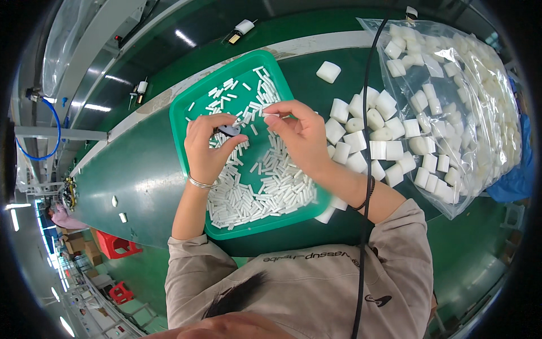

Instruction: The person manually assembles small electronic components by inserting small white tubes onto metal pins on a circuit board assembly.

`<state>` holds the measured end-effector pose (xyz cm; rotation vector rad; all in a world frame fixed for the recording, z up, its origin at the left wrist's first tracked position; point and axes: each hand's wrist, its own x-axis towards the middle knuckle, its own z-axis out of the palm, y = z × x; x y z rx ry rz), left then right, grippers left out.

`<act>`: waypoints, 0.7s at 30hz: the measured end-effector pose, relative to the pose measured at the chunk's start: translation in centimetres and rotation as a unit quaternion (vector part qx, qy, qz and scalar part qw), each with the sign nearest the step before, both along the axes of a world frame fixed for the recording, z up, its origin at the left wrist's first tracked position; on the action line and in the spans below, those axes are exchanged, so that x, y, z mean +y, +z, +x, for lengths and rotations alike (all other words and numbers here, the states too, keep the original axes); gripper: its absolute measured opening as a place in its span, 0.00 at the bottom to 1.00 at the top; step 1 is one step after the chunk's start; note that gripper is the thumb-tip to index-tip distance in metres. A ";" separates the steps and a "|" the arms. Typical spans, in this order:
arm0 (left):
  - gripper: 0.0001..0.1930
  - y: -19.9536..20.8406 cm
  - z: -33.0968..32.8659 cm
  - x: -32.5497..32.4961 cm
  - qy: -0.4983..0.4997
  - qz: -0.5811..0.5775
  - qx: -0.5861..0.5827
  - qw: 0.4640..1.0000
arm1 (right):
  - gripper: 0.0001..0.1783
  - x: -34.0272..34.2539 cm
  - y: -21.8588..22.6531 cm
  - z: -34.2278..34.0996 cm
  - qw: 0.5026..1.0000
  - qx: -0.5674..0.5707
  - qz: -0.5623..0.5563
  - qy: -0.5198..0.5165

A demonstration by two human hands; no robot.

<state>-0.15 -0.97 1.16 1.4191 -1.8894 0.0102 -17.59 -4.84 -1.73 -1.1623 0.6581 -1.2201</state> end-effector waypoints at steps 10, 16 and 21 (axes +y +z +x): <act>0.17 0.1 0.2 0.0 -0.042 -0.022 -0.014 0.999 | 0.06 -0.1 -0.1 0.1 0.999 0.025 0.014 -0.019; 0.19 0.1 -0.1 0.0 -0.037 -0.021 -0.031 0.999 | 0.06 -0.1 -0.2 -0.1 1.000 0.012 0.026 -0.009; 0.17 0.2 -0.1 0.0 -0.032 -0.018 -0.038 0.999 | 0.06 -0.1 -0.1 0.0 1.000 0.011 0.023 -0.011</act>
